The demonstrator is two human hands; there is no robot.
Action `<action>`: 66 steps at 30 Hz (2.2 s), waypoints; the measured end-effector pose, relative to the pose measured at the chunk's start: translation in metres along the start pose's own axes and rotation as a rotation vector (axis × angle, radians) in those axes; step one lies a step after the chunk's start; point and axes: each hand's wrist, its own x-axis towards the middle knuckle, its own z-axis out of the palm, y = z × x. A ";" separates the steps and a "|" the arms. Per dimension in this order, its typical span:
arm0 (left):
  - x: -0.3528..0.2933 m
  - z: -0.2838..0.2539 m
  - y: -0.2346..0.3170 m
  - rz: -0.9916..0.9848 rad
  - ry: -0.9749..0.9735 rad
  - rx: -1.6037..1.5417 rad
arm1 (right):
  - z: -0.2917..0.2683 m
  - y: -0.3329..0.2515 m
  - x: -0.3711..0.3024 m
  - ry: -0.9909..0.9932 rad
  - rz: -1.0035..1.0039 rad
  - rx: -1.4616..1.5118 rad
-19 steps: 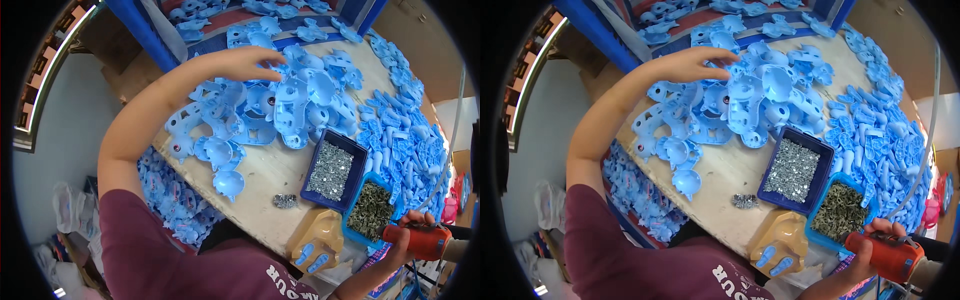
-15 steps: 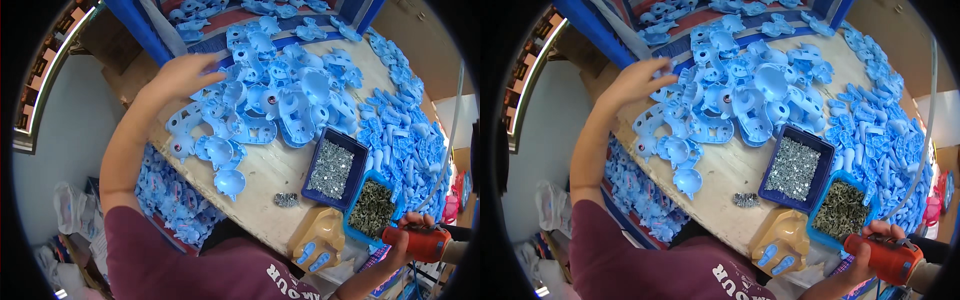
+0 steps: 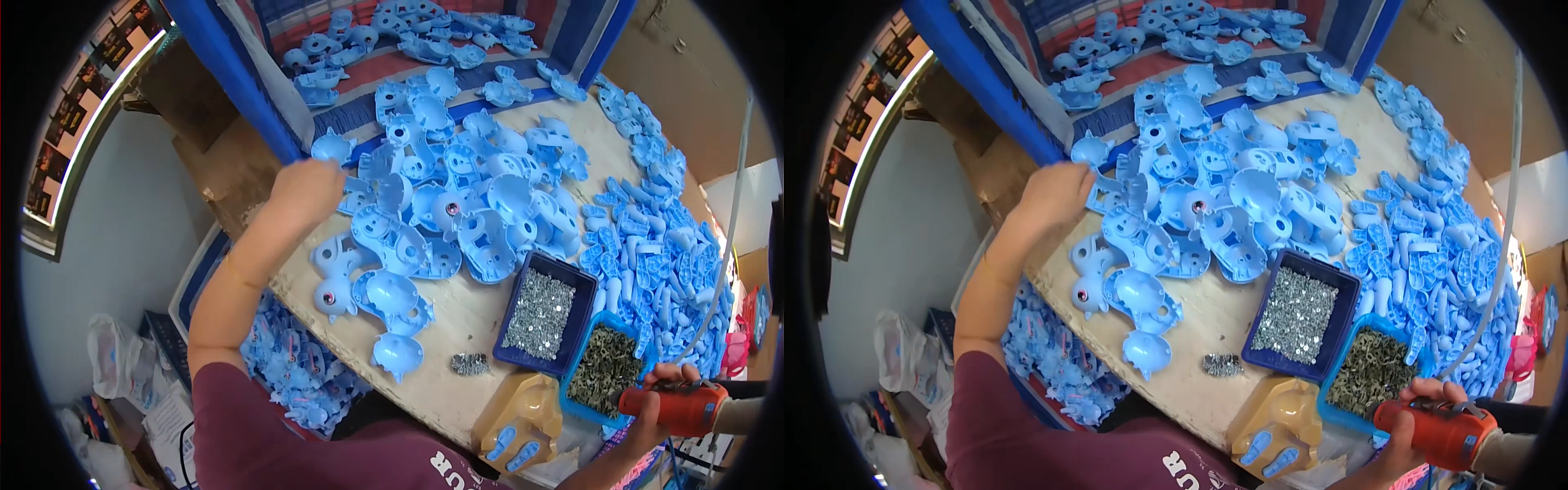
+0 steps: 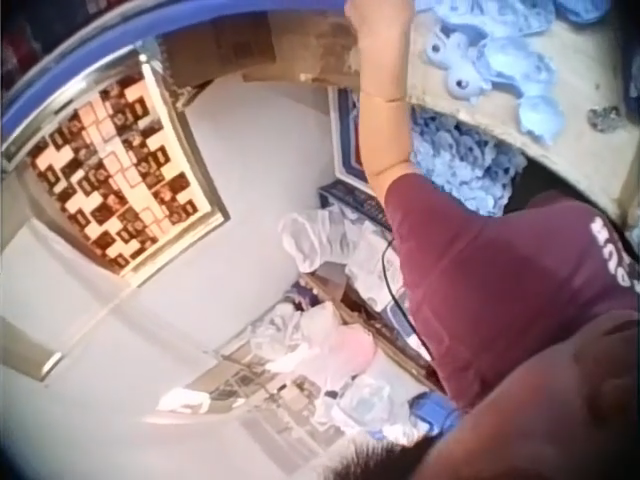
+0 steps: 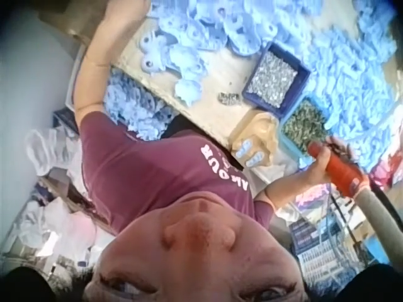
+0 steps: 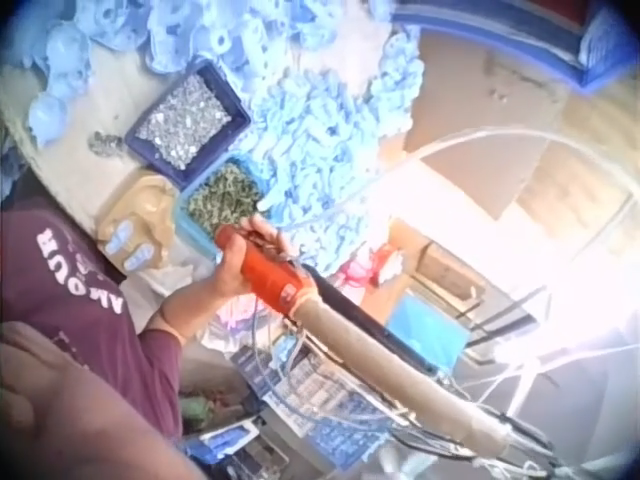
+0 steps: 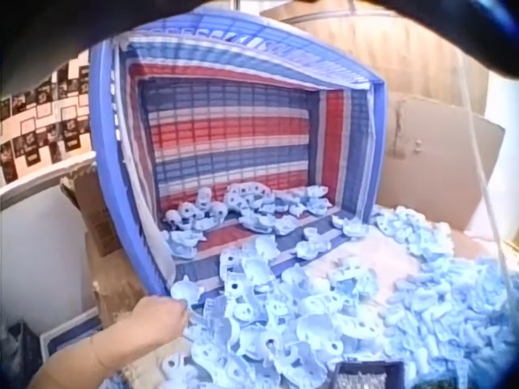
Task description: Assemble plush blue dinosaur toys by inserting components and using a pneumatic fastening tool.
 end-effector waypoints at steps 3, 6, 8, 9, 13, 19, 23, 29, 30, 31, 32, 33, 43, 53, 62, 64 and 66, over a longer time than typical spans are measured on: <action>0.062 -0.030 0.015 0.103 0.308 0.024 | 0.003 0.002 0.000 0.031 0.013 -0.010; 0.171 -0.024 -0.009 -0.072 0.431 0.263 | 0.009 0.004 0.002 0.032 -0.020 -0.008; 0.227 -0.027 -0.015 -0.151 0.366 0.223 | 0.007 0.002 0.003 0.006 0.009 -0.020; 0.248 -0.026 -0.020 -0.241 0.285 0.192 | 0.013 -0.006 0.004 0.011 0.023 -0.031; 0.295 -0.011 -0.067 -0.576 0.255 0.028 | 0.016 -0.017 0.010 -0.122 0.081 0.086; 0.299 -0.028 -0.105 -0.492 0.046 0.163 | 0.024 -0.023 0.020 -0.079 0.107 0.070; 0.294 -0.022 -0.084 -0.391 0.024 0.209 | 0.025 -0.016 0.016 0.004 0.115 0.022; 0.295 -0.031 -0.086 0.004 0.087 0.004 | 0.018 -0.009 0.012 -0.026 0.074 -0.009; 0.296 -0.039 -0.083 0.132 0.162 -0.119 | 0.018 -0.012 0.011 -0.026 0.075 -0.014; 0.286 -0.050 -0.076 0.256 0.237 -0.240 | 0.020 -0.014 0.011 -0.009 0.081 -0.013; 0.276 -0.062 -0.069 0.289 0.267 -0.363 | 0.022 -0.015 0.010 0.008 0.088 -0.010; 0.258 -0.081 -0.044 0.334 0.297 -0.494 | 0.020 -0.014 0.009 0.012 0.067 -0.001; 0.077 -0.123 0.087 0.896 -0.368 -0.073 | 0.028 -0.015 0.011 -0.043 0.118 0.062; 0.314 -0.079 0.035 0.294 0.361 0.117 | 0.036 -0.015 0.006 0.031 0.112 0.051; 0.394 -0.017 0.026 0.086 0.058 0.000 | 0.038 -0.018 0.012 -0.049 0.127 0.078; 0.383 -0.011 0.024 0.163 0.136 -0.061 | 0.039 -0.015 0.007 0.095 0.183 -0.014; 0.366 -0.017 0.021 0.314 0.265 -0.042 | 0.036 -0.011 0.010 0.068 0.145 -0.006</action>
